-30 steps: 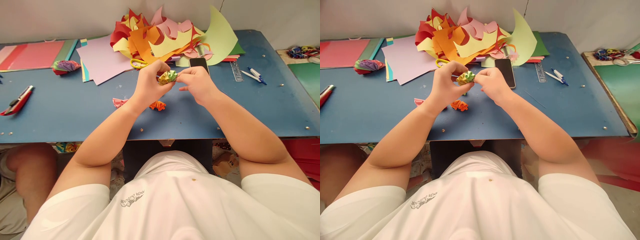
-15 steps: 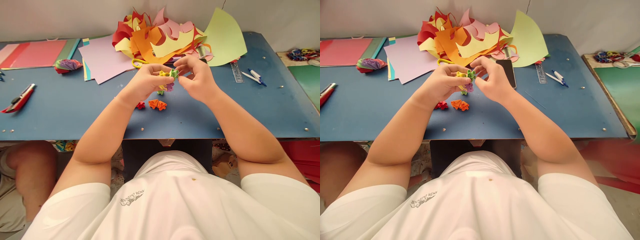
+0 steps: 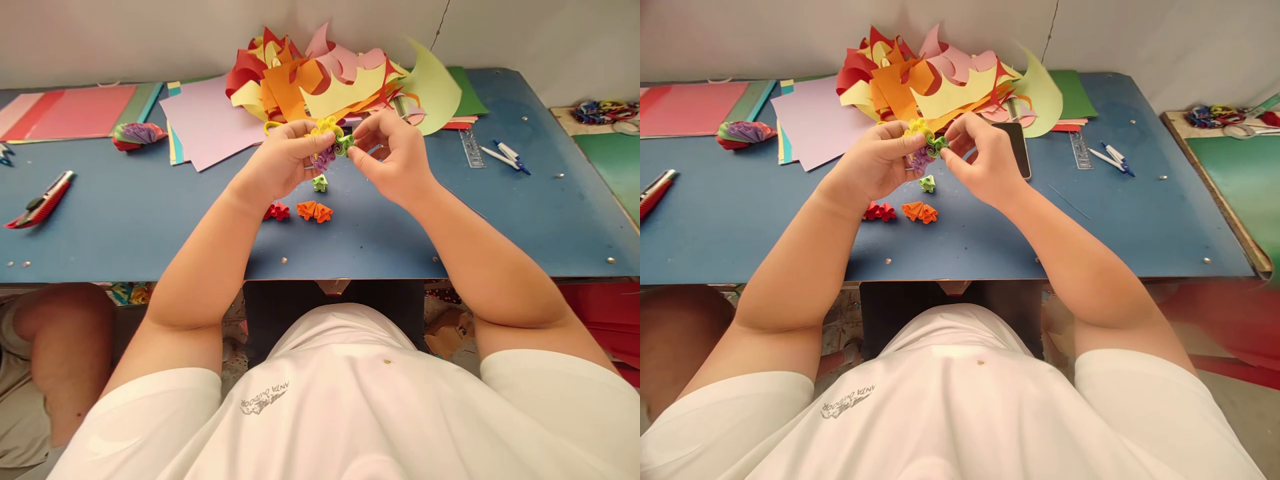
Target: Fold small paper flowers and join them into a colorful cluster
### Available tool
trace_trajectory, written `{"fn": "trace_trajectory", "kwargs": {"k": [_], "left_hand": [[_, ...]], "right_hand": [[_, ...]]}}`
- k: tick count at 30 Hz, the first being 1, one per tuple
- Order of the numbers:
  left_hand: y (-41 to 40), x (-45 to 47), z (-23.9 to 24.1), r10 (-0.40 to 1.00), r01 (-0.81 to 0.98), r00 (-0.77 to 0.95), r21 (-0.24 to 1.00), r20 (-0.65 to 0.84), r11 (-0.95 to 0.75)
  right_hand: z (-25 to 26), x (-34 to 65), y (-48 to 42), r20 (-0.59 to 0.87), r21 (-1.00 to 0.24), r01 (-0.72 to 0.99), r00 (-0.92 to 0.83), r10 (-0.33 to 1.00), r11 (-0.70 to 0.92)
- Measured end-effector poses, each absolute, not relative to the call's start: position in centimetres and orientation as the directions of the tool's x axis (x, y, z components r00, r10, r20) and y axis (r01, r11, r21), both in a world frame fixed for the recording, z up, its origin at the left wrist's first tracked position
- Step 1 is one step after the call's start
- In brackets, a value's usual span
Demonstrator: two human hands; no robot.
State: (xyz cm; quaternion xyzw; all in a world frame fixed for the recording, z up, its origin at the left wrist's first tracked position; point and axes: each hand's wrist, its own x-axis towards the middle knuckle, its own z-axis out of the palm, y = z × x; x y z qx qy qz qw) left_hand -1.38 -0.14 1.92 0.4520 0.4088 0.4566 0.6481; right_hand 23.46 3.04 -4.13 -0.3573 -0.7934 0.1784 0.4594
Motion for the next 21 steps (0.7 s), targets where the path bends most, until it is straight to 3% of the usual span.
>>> {"fn": "trace_trajectory", "kwargs": {"k": [16, 21], "left_hand": [[0.2, -1.3, 2.5, 0.961, -0.269, 0.257, 0.947, -0.105, 0.175], [0.9, -1.6, 2.1, 0.964, -0.288, 0.249, 0.943, -0.094, 0.167]], "right_hand": [[-1.6, 22.5, 0.4, 0.447, -0.752, 0.347, -0.358, 0.820, 0.561], [-1.0, 22.7, 0.2, 0.279, -0.708, 0.407, -0.591, 0.757, 0.578]]}}
